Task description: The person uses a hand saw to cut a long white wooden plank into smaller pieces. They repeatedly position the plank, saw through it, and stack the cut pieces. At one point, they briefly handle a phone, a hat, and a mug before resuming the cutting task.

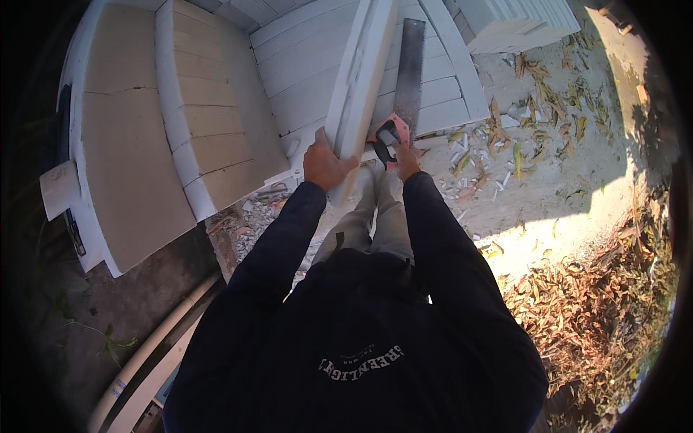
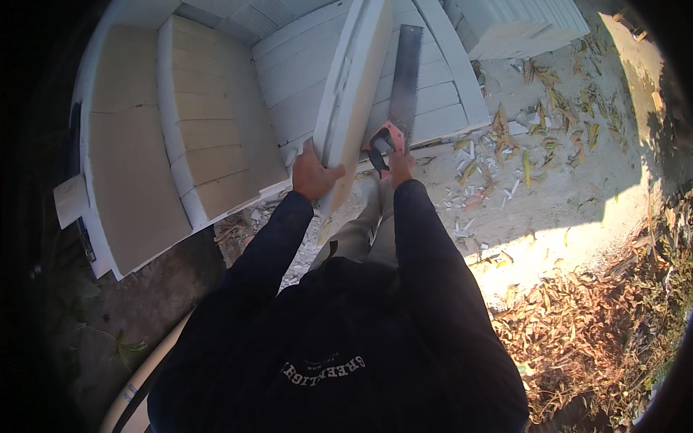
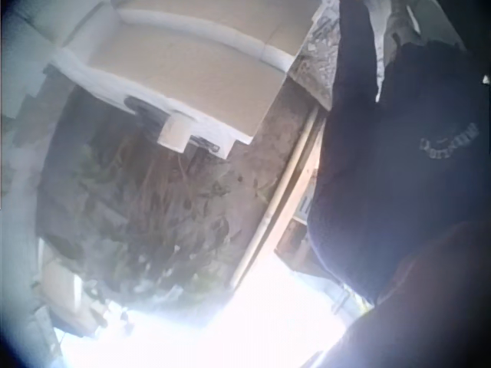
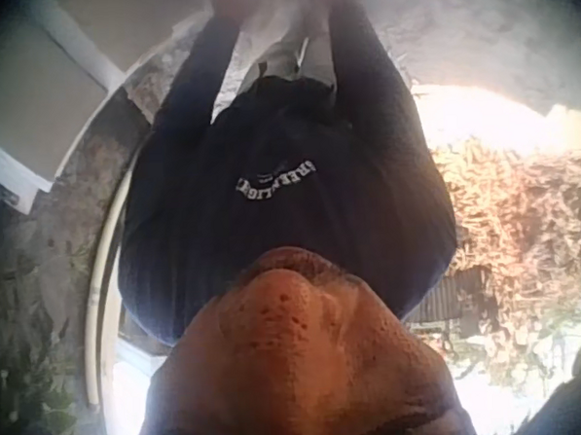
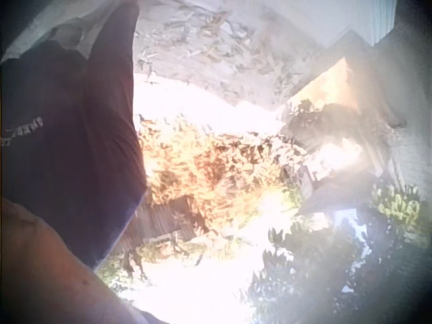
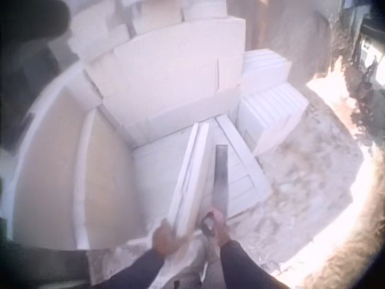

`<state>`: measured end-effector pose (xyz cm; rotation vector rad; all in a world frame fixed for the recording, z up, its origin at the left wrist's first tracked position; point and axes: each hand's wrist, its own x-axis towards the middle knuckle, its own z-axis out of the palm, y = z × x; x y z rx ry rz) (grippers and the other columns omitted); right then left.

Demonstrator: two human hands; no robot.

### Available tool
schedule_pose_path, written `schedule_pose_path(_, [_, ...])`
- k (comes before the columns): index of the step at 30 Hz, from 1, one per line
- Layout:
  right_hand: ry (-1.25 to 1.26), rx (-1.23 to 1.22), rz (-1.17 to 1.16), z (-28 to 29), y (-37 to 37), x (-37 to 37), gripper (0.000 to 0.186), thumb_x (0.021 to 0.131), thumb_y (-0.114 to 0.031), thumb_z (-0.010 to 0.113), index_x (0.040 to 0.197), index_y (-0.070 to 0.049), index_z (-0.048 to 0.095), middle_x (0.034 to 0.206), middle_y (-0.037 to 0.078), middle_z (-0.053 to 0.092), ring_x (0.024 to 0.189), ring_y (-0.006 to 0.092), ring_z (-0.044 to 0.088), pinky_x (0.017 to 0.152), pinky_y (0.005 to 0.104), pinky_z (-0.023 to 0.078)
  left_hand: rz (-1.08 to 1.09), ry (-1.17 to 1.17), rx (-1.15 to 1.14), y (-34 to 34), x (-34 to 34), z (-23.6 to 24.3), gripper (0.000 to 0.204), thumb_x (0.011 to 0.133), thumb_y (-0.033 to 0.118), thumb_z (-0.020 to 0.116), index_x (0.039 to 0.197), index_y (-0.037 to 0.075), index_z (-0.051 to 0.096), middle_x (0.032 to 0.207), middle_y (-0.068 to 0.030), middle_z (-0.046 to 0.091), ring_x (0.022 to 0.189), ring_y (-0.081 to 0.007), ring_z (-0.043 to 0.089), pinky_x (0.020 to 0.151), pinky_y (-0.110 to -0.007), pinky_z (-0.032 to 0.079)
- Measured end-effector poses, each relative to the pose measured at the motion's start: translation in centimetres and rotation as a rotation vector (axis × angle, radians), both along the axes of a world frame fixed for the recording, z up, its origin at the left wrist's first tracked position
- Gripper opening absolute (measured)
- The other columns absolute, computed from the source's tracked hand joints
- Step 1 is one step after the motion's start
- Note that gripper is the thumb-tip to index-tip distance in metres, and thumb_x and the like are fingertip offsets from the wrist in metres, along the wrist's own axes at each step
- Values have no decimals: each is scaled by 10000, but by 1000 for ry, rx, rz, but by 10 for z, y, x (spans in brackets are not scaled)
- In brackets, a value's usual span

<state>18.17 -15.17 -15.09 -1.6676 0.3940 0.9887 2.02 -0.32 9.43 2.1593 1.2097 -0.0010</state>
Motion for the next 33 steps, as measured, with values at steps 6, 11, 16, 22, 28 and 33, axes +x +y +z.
schedule_pose_path(6, [-111, -19, -261, 34, -3, -1, 281, 863, -76, 779, 1109, -29, 650, 986, 93, 683, 844, 221, 694, 685, 378, 567, 38, -22, -18, -4, -7, -5, 1060, 649, 411, 882, 1445, -96, 401, 1068, -317, 698, 992, -469, 701, 905, -492, 562])
schedule_pose_path(11, [-17, 54, -177, 110, -64, 22, 223, 869, -71, 740, 1064, 0, 659, 918, 71, 699, 722, 191, 685, 621, 346, 554, 57, -220, -63, -12, -28, -7, 869, 809, 398, 829, 1463, -26, 445, 1123, -262, 707, 1004, -396, 716, 909, -462, 558])
schedule_pose_path(16, [37, 210, 39, 180, -142, 9, 173, 962, -122, 645, 1111, -35, 646, 854, 24, 659, 612, 134, 627, 528, 305, 501, 393, -715, -176, -16, -82, -48, 327, 993, 187, 686, 1254, -6, 652, 1031, -130, 730, 885, -197, 709, 787, -344, 556])
schedule_pose_path(22, [362, 484, -89, 265, -119, -84, 279, 1021, -224, 629, 1244, -68, 567, 735, 5, 544, 510, 120, 523, 448, 281, 420, 141, -741, -187, -48, -70, 37, 264, 990, 252, 729, 970, -11, 722, 784, -62, 651, 659, -101, 594, 603, -291, 481])
schedule_pose_path(28, [146, 526, -235, 345, -44, -210, 328, 1090, -319, 475, 1278, -70, 576, 983, 66, 659, 856, 179, 685, 658, 305, 548, -72, -528, -299, -95, -76, 118, 466, 846, 337, 831, 1108, -19, 687, 866, -131, 677, 722, -237, 667, 677, -368, 529])
schedule_pose_path(33, [128, 427, 176, 293, -67, -245, 416, 1055, -260, 455, 1357, 5, 564, 1231, 134, 638, 1110, 215, 655, 897, 330, 542, -233, -477, -93, -86, -126, 92, 347, 786, 183, 754, 985, -57, 601, 941, -247, 643, 859, -463, 641, 774, -525, 513])
